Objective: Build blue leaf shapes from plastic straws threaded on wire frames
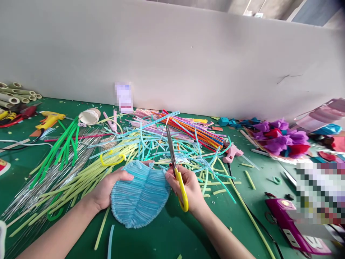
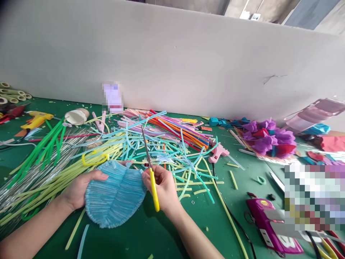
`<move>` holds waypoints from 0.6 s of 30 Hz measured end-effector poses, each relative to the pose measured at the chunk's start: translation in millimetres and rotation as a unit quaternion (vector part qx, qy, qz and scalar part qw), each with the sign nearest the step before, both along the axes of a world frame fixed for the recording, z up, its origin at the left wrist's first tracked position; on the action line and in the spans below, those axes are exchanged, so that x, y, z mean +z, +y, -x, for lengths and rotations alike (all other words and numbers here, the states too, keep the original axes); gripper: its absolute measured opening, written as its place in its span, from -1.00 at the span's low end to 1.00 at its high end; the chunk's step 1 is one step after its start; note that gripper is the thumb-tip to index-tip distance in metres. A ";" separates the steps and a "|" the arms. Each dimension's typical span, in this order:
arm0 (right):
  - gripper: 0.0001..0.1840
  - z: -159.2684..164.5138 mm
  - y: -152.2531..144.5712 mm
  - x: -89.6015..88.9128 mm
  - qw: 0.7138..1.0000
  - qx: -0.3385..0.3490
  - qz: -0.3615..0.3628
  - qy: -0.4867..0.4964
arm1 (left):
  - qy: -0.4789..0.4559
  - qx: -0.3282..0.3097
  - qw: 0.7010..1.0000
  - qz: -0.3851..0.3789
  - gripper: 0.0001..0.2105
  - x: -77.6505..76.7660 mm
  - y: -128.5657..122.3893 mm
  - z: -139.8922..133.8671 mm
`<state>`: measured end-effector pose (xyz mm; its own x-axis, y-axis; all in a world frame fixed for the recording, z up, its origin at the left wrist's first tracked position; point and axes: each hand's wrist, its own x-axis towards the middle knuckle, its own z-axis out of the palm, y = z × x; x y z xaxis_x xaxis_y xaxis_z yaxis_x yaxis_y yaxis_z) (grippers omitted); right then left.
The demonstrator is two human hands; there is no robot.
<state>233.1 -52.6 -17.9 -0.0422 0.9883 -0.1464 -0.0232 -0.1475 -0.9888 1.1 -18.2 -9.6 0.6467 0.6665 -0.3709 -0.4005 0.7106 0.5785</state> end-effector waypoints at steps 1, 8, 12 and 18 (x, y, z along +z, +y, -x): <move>-0.54 0.4 0.4 -0.6 1.000 -0.012 0.004 0.002 | -0.003 0.001 1.000 -0.011 -0.39 0.0 0.1 -0.1; -0.56 -9.9 8.4 -3.9 0.996 -0.083 -0.001 0.044 | 0.108 0.138 0.984 0.009 -0.50 -3.2 8.9 1.1; -0.57 -29.6 14.2 -6.0 0.989 -0.138 -0.057 -0.004 | 0.087 0.140 0.985 0.058 -0.51 0.0 12.2 3.8; -0.57 -64.9 20.2 -13.0 0.969 -0.148 -0.130 -0.147 | 0.010 0.071 0.996 0.061 -0.61 2.3 12.9 12.7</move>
